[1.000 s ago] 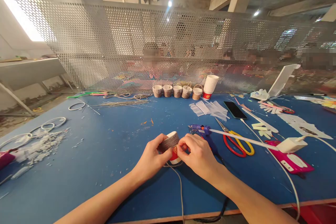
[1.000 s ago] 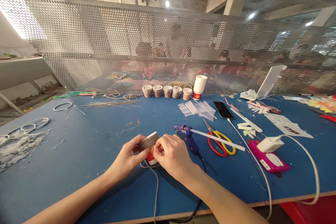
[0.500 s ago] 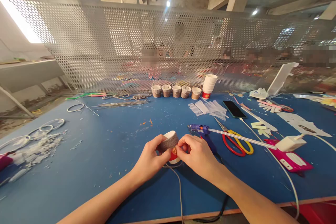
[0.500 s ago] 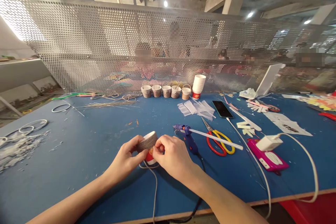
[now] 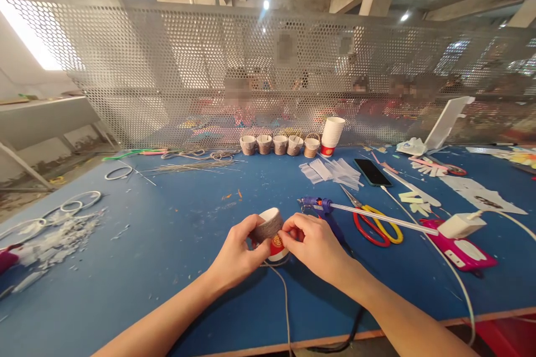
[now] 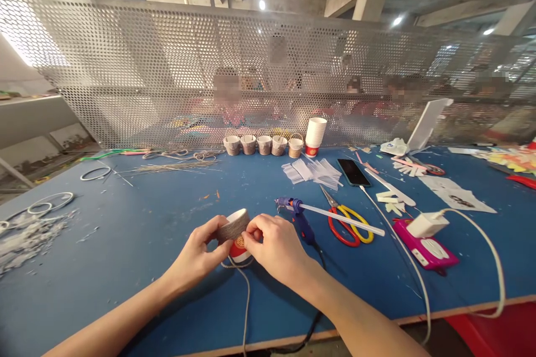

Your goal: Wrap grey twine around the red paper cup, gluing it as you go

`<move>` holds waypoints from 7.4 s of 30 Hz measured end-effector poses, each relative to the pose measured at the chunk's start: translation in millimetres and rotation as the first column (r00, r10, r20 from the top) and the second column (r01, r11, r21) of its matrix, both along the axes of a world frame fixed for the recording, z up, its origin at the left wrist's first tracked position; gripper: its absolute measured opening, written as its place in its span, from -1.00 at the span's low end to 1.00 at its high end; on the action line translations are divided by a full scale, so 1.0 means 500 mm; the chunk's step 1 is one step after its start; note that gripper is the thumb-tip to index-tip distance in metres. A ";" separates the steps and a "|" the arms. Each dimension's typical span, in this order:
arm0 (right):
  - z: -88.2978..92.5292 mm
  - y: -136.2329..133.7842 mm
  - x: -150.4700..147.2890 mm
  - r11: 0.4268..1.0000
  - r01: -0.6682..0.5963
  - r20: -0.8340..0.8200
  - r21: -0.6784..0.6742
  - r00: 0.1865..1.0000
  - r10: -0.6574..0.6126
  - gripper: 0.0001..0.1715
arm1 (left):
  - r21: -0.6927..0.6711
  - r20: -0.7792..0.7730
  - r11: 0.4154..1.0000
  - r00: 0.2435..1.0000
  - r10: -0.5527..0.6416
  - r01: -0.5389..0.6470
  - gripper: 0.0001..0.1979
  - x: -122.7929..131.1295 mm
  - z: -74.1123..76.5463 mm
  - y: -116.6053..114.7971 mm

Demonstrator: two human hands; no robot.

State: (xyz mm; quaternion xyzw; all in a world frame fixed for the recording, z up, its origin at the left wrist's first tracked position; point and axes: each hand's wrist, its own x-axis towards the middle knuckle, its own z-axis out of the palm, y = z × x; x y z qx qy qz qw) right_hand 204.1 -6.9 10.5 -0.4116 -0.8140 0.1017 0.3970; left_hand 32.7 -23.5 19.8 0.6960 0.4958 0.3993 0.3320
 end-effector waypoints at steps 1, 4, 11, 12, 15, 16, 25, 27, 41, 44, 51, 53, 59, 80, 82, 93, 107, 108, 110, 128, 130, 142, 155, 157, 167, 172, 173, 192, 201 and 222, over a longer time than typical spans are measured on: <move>0.001 0.001 0.001 1.000 -0.008 -0.003 -0.009 1.000 0.008 -0.81 | -0.017 0.019 1.000 1.000 -0.005 0.005 -0.94 0.000 0.002 0.000; 0.004 0.003 0.004 0.999 -0.035 -0.007 -0.035 0.999 0.034 -0.82 | -0.074 0.072 0.997 0.997 0.003 0.002 -0.95 -0.001 0.009 -0.002; 0.011 0.006 0.012 0.995 -0.077 -0.019 -0.070 0.997 0.076 -0.83 | -0.153 0.170 0.988 0.986 0.001 0.025 -0.89 -0.010 0.004 0.005; 0.011 0.007 0.012 0.994 -0.082 -0.025 -0.074 0.996 0.080 -0.83 | -0.163 0.184 0.986 0.983 -0.002 0.032 -0.88 -0.012 0.001 0.006; 0.012 0.007 0.014 0.992 -0.096 -0.043 -0.085 0.995 0.093 -0.84 | -0.179 0.224 0.982 0.974 -0.019 0.060 -0.88 -0.018 -0.007 0.010; 0.012 0.007 0.014 0.991 -0.101 -0.047 -0.090 0.994 0.097 -0.85 | -0.177 0.235 0.982 0.972 -0.025 0.068 -0.88 -0.020 -0.009 0.011; 0.024 0.003 0.015 0.947 -0.172 -0.181 -0.272 0.975 0.125 -0.88 | -0.134 0.322 0.986 0.945 -0.055 0.103 -0.81 -0.027 -0.024 0.018; 0.028 0.004 0.016 0.908 -0.198 -0.238 -0.368 0.965 0.114 -0.90 | -0.122 0.358 0.986 0.932 -0.063 0.113 -0.79 -0.027 -0.025 0.018; 0.010 0.031 0.016 0.709 -0.393 -0.480 -0.585 0.873 0.087 -0.83 | -0.176 0.443 0.980 0.897 -0.003 0.090 -0.69 -0.026 -0.020 0.019; -0.002 0.037 0.011 0.714 -0.401 -0.490 -0.574 0.867 0.092 -0.84 | -0.220 0.485 0.972 0.874 0.032 0.087 -0.66 -0.024 -0.022 0.022; -0.016 0.048 0.007 0.746 -0.405 -0.556 -0.529 0.830 0.057 -0.82 | -0.337 0.645 0.938 0.745 0.168 0.081 -0.58 -0.019 -0.017 0.034; -0.014 0.046 0.007 0.740 -0.424 -0.583 -0.522 0.811 0.054 -0.80 | -0.364 0.668 0.928 0.716 0.201 0.080 -0.58 -0.018 -0.015 0.037; -0.019 0.041 -0.001 0.658 -0.550 -0.597 -0.514 0.780 0.186 -0.52 | -0.361 0.687 0.920 0.710 0.151 0.153 -0.61 -0.016 -0.016 0.043; -0.032 0.056 -0.025 0.906 -0.295 -0.375 -0.303 0.911 0.172 -0.42 | -0.092 -0.006 0.985 0.989 -0.147 0.145 -0.73 -0.065 0.043 0.056; -0.035 0.050 -0.029 0.932 -0.273 -0.322 -0.237 0.927 0.189 -0.41 | 0.004 -0.155 0.988 0.976 -0.150 0.153 -0.73 -0.068 0.046 0.051; -0.026 0.026 -0.030 0.968 -0.241 -0.107 -0.066 0.967 0.233 -0.50 | 0.009 -0.302 0.993 0.947 -0.110 0.118 -0.93 -0.063 0.030 0.042; 0.003 0.007 -0.071 0.531 -0.538 -0.619 -0.655 0.785 0.032 -0.61 | 0.052 -0.078 0.984 0.982 0.174 -0.170 -0.88 -0.129 0.010 0.032; 0.007 -0.002 -0.075 0.523 -0.529 -0.613 -0.669 0.790 0.015 -0.59 | 0.080 -0.072 0.978 0.978 0.198 -0.192 -0.88 -0.131 0.009 0.032; 0.016 -0.031 -0.077 0.546 -0.461 -0.538 -0.699 0.843 0.022 -0.52 | 0.133 -0.026 0.958 0.966 0.258 -0.253 -0.87 -0.134 0.007 0.034; 0.067 -0.051 0.161 0.837 0.385 0.270 -0.389 0.916 -0.296 -0.74 | 0.018 0.543 0.948 0.799 0.258 -0.318 -0.86 -0.134 0.007 0.085; 0.053 0.013 0.157 0.790 0.380 0.239 -0.481 0.924 -0.299 -0.74 | -0.009 0.540 0.960 0.807 0.239 -0.278 -0.87 -0.125 -0.004 0.071; 0.005 0.088 0.054 0.763 0.157 -0.019 -0.627 0.976 -0.217 -0.88 | -0.062 0.339 0.977 0.917 0.213 -0.204 -0.93 -0.123 -0.025 0.028; 0.038 -0.031 -0.034 0.872 -0.095 -0.139 -0.480 0.990 0.031 -0.72 | -0.070 0.190 0.971 0.952 0.238 -0.229 -0.90 -0.109 -0.020 0.026; 0.033 -0.033 -0.034 0.873 -0.101 -0.128 -0.478 0.991 0.044 -0.71 | -0.067 0.178 0.973 0.956 0.231 -0.222 -0.89 -0.109 -0.024 0.027; 0.023 -0.030 -0.047 0.927 -0.074 -0.053 -0.368 0.997 0.058 -0.73 | -0.020 0.123 0.981 0.973 0.194 -0.193 -0.91 -0.112 -0.032 0.029; 0.009 -0.032 -0.052 0.952 -0.111 -0.035 -0.286 0.994 0.106 -0.71 | -0.014 0.103 0.982 0.977 0.189 -0.189 -0.92 -0.109 -0.028 0.027; 0.009 -0.033 -0.052 0.955 -0.107 -0.032 -0.276 0.994 0.102 -0.71 | -0.012 0.100 0.982 0.977 0.191 -0.190 -0.92 -0.109 -0.027 0.027; 0.012 -0.033 -0.042 0.973 -0.054 -0.006 -0.225 0.999 0.054 -0.73 | -0.067 0.140 0.986 0.978 0.158 -0.149 -0.95 -0.117 -0.028 0.028; 0.017 -0.034 -0.041 0.961 -0.076 -0.046 -0.265 0.997 0.066 -0.71 | -0.081 0.198 0.991 0.973 0.122 -0.108 -0.96 -0.122 -0.025 0.030; 0.039 -0.024 -0.010 0.852 -0.121 -0.225 -0.509 0.974 0.004 -0.69 | -0.148 0.396 0.989 0.916 0.064 -0.005 -0.90 -0.136 -0.031 0.039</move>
